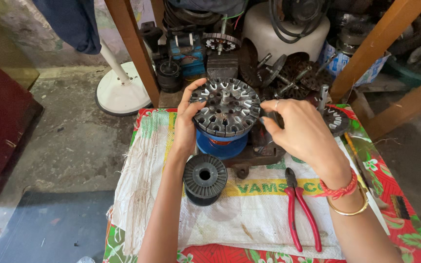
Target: The person winds copper wire into the slots of a motor armature using a handheld tool. They rotate the armature to access different slots and continue winding until the coil is formed. The person then removes the wound coil from the armature and places it on the table.
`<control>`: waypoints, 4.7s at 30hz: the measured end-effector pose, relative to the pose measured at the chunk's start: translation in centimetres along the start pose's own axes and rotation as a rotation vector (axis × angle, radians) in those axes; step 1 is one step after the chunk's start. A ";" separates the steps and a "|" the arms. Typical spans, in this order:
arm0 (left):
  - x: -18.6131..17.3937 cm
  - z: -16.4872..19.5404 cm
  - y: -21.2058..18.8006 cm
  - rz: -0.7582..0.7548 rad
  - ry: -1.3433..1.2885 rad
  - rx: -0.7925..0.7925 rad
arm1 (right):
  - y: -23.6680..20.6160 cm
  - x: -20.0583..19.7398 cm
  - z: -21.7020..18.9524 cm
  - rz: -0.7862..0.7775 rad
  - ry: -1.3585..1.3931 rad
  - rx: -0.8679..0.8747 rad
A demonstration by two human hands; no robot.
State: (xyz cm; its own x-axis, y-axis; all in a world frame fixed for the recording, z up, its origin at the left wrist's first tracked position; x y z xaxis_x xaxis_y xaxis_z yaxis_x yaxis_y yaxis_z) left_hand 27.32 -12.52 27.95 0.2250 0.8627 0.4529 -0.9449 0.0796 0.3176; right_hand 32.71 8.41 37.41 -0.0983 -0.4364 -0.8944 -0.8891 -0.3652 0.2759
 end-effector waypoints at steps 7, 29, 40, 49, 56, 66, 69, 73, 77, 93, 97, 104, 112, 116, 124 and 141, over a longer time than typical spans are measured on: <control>-0.1 -0.2 0.0 0.001 -0.001 0.002 | 0.4 1.0 0.6 -0.085 0.043 0.058; -0.1 -0.4 0.1 -0.005 0.028 0.019 | -0.4 3.6 0.0 -0.469 0.351 0.002; 0.0 -0.3 0.3 -0.014 0.028 0.033 | -0.2 3.0 -0.1 -0.466 0.280 0.022; -0.3 -0.9 0.1 -0.014 0.004 0.033 | -0.6 4.0 -0.3 -0.509 0.174 -0.009; -0.3 -0.9 -0.2 0.012 0.034 0.009 | 0.2 4.0 1.6 -0.480 0.011 0.004; -0.5 -1.0 0.1 -0.001 0.015 0.032 | 0.5 0.8 7.5 -0.360 0.017 0.215; -0.6 -1.0 0.1 -0.005 0.004 0.038 | 0.0 -1.1 9.9 -0.247 0.024 0.254; -0.5 -1.1 0.1 -0.003 0.005 0.039 | -1.4 -3.3 16.3 -0.071 -0.246 0.516; -0.3 -1.4 0.1 0.003 -0.022 0.010 | -3.9 -5.8 24.3 0.236 -0.444 0.613; 0.4 1.0 -2.0 -0.010 0.122 -0.006 | -8.7 -11.0 8.6 0.680 -0.532 0.105; 0.7 1.9 -2.8 -0.013 0.154 -0.010 | -5.8 -7.1 -1.0 0.443 -0.002 -0.303; 1.8 4.4 -4.2 0.067 0.311 -0.057 | -2.0 2.3 -2.0 -0.100 0.464 0.179; 4.2 7.3 -4.7 0.083 0.245 0.016 | -3.4 0.1 -3.7 0.178 0.515 -0.038; 4.6 7.6 -4.7 0.099 0.267 -0.003 | -3.4 0.9 -2.4 0.027 0.488 0.250; 3.5 6.6 -3.3 0.071 0.338 -0.058 | -0.9 2.6 0.0 0.114 0.686 0.041; -1.6 6.3 -1.1 0.291 0.378 -0.286 | 4.6 4.8 6.3 -0.254 1.110 0.384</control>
State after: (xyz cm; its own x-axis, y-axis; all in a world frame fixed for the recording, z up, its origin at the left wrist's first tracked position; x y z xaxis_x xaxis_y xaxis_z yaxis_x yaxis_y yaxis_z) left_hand 29.54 -17.10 32.11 -0.1059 0.9843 0.1413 -0.9941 -0.1014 -0.0388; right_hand 25.32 9.83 32.12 0.3698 -0.9269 -0.0647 -0.9212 -0.3566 -0.1557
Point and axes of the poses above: each hand's wrist, its own y-axis towards the middle knuckle, its own x-axis out of the palm, z = x × y, the point moved 8 cm from there along y, towards the middle knuckle, and after that the axes turned 6 degrees about -z, right-handed, at the moved point
